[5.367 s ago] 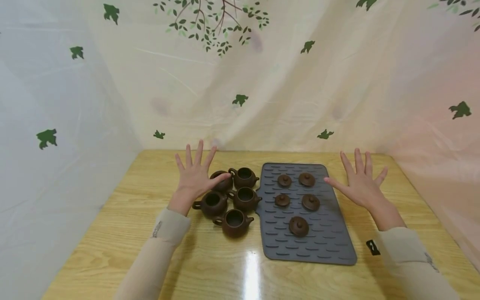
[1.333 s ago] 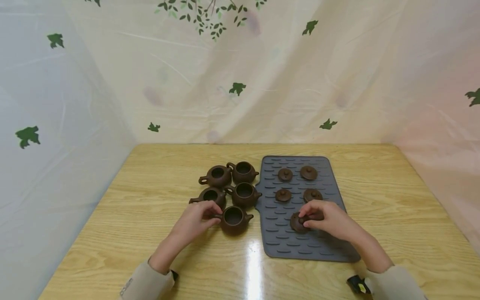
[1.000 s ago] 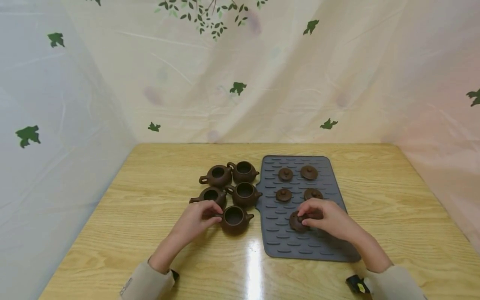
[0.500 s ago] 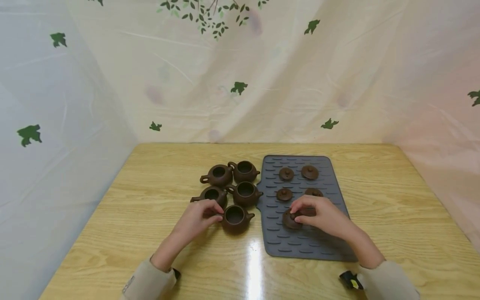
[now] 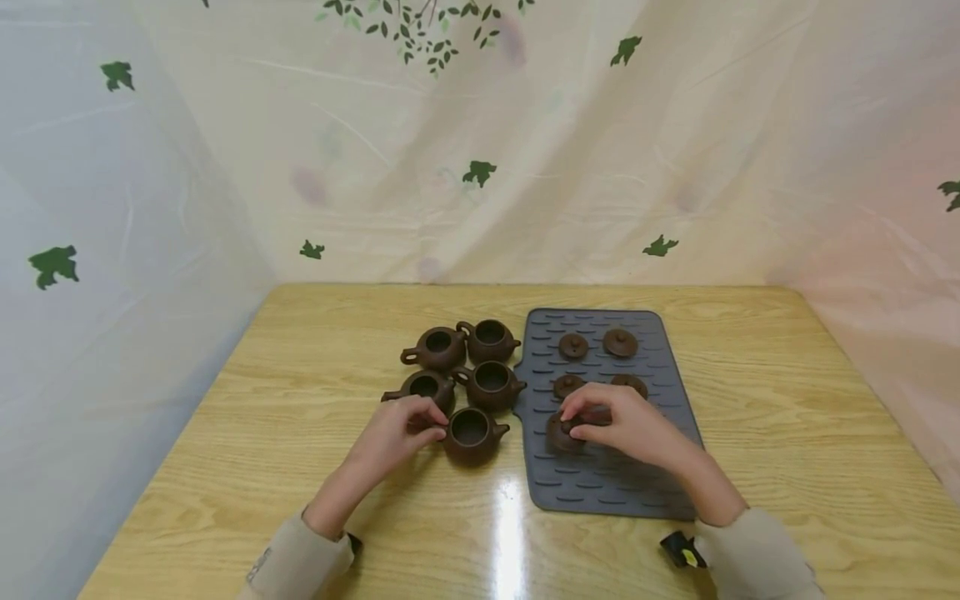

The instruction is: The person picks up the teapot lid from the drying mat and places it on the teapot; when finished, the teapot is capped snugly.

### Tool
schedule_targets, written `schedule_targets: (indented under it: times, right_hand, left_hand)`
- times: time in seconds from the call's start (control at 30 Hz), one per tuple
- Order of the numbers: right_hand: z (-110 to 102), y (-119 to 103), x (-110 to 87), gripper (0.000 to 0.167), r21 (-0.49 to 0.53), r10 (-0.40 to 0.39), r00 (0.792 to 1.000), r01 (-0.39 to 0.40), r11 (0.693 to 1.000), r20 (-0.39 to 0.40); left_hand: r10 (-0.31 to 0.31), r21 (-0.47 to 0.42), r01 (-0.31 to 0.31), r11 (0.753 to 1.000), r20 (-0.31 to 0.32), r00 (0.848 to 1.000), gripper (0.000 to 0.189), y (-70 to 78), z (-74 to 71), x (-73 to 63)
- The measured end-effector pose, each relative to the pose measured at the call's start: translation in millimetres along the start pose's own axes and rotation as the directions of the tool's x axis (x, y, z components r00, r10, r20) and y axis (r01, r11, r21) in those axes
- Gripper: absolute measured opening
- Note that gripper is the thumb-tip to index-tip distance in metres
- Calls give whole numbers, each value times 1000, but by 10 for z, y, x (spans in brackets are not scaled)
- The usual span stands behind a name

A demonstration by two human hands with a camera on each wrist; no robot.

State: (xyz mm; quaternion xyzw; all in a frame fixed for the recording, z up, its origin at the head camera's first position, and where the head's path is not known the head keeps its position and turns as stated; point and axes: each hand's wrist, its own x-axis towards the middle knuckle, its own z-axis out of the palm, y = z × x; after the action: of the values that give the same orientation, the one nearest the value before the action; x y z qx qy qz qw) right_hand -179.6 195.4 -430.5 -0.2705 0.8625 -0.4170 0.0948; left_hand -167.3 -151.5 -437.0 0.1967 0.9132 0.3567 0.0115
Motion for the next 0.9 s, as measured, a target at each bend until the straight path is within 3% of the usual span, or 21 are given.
schedule_targets:
  times: [0.9]
  right_hand:
    - [207,-283,341,14,56,-88,995,86,995,35]
  left_hand:
    - [-18,-18,19,1000,16,1000,7,16,-13,-3]
